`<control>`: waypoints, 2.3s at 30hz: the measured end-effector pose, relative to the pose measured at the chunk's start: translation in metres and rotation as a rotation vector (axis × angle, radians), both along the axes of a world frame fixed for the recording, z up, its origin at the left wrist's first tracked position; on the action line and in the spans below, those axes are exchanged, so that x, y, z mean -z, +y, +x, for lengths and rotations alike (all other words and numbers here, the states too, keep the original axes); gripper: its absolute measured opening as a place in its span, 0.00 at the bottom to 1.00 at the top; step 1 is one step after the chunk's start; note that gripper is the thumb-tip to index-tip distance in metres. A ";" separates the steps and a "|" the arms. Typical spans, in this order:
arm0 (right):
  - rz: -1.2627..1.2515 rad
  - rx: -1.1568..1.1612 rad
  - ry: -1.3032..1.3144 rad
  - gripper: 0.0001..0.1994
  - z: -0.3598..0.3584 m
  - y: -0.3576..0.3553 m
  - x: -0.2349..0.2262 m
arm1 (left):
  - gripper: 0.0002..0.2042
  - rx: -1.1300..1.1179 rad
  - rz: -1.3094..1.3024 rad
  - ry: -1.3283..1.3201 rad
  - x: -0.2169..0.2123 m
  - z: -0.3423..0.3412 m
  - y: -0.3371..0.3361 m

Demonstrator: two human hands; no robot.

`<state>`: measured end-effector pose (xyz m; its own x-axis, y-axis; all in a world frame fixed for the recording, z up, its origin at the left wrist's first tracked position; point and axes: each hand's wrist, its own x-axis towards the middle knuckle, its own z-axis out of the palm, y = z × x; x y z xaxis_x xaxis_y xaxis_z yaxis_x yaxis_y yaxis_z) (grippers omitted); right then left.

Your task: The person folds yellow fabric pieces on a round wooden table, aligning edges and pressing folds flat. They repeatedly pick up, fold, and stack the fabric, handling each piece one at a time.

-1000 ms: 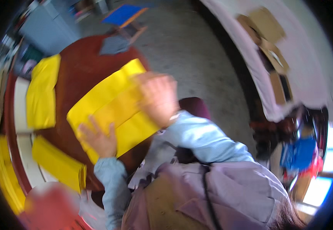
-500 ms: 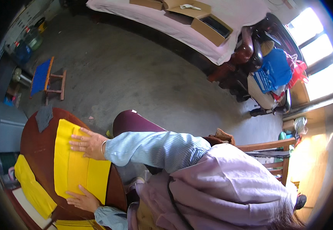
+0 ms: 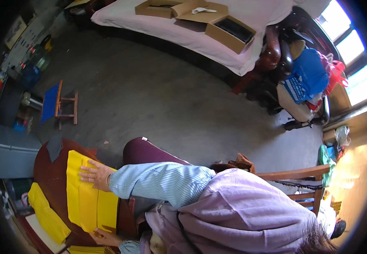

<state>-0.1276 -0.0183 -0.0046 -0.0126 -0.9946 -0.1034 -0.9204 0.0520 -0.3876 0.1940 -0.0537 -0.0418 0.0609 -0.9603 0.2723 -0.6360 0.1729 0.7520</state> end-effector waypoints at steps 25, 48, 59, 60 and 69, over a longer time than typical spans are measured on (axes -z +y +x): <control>-0.069 0.180 -0.592 0.27 -0.065 0.000 -0.051 | 0.26 0.559 0.964 0.649 -0.115 -0.039 0.002; 0.263 0.357 -0.970 0.31 -0.072 0.007 -0.054 | 0.26 0.972 0.699 -0.529 -0.120 -0.093 -0.163; 0.272 0.292 -1.217 0.27 -0.088 0.041 -0.043 | 0.35 0.539 -0.043 -0.528 -0.056 -0.081 -0.036; 0.257 0.247 -1.258 0.27 -0.089 0.045 -0.041 | 0.35 0.515 -0.023 -0.506 -0.051 -0.088 -0.029; -0.441 -0.180 -0.082 0.26 -0.081 0.047 -0.041 | 0.36 0.391 -0.002 -0.482 -0.039 -0.117 -0.010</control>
<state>-0.2091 0.0289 0.0362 0.1542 -0.9294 0.3353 -0.8653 -0.2909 -0.4082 0.0770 -0.0632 -0.0029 -0.4253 -0.8862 0.1837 -0.7933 0.4628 0.3957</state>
